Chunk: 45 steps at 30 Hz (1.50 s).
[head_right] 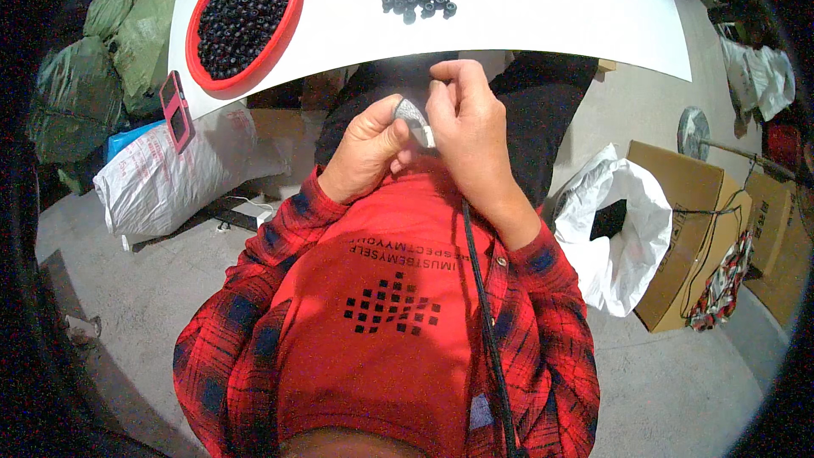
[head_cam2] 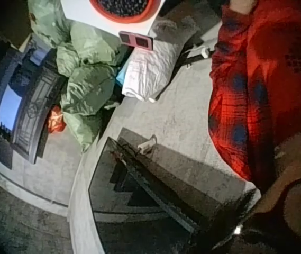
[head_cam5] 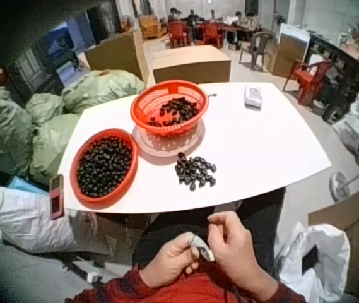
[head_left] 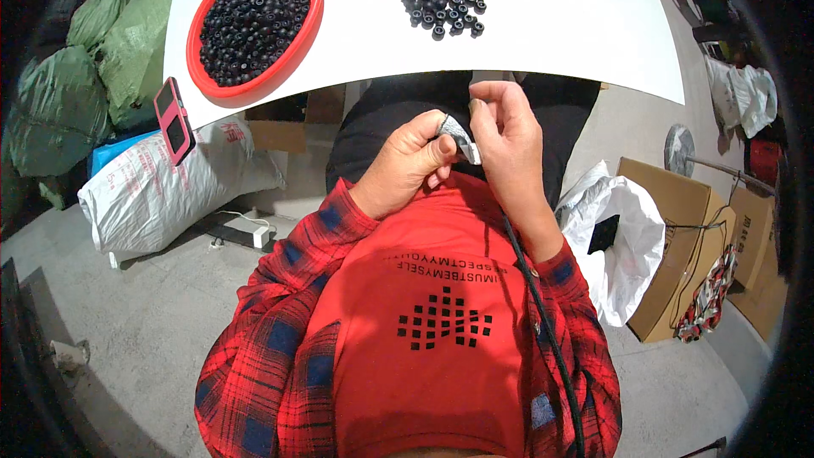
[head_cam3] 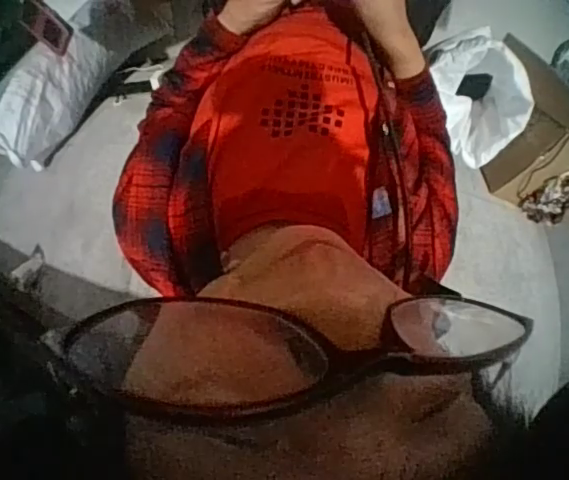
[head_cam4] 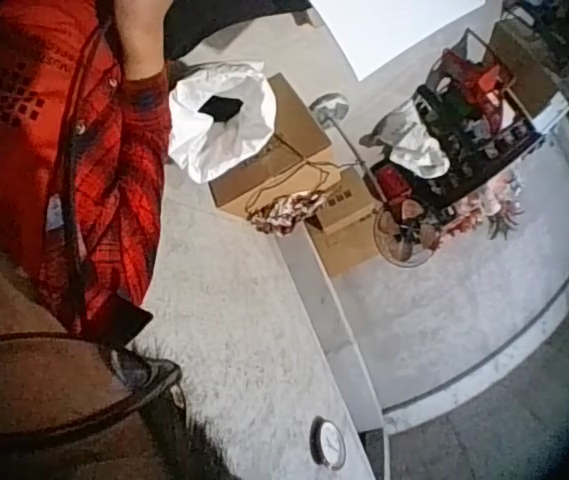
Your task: The person assembles small black plastic components by hand at a work table.
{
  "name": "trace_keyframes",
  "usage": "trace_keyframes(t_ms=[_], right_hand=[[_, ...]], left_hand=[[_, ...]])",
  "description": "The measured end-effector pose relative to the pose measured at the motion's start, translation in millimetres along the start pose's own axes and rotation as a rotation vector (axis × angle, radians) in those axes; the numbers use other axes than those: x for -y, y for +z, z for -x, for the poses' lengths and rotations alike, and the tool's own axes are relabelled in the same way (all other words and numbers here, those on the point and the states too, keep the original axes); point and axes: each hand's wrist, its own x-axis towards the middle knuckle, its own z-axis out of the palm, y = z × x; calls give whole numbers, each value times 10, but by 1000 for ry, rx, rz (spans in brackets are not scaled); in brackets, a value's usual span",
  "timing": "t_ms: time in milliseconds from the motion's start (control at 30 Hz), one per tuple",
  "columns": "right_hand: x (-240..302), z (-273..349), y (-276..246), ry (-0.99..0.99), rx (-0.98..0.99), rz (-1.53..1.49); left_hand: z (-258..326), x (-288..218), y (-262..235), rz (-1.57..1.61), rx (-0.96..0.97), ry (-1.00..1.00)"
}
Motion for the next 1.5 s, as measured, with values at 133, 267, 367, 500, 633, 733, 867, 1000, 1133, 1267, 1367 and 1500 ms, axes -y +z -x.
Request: trace_keyframes(t_ms=[133,267,367,500,633,733,867,1000,1133,1267,1367,1500], right_hand=[[-141,-182,-40,12,-228,17],[-142,-189,-102,65,-146,-122],[-102,-148,-131,119,-41,-168],[48,-49,-183,191,134,-245],[142,12,-235,219,250,-249],[273,58,-262,225,337,-310],[234,68,-263,195,392,-230],[231,44,-274,199,417,-249],[211,23,-293,261,452,-366],[231,18,-283,243,442,-316],[203,38,-273,203,450,-255],[184,31,-284,230,442,-272]], left_hand=[[51,17,74,9,98,-41],[-17,14,7,106,50,-51],[-21,4,19,158,38,-43],[-34,9,13,188,39,-20],[-46,50,-23,172,35,-2],[-57,66,-37,186,45,30],[-66,65,-31,162,15,46],[-55,76,-40,127,-9,38],[-59,78,-48,184,-1,32],[-69,56,-46,204,6,20],[-71,88,-70,193,-12,28],[-66,70,-69,168,6,19]])
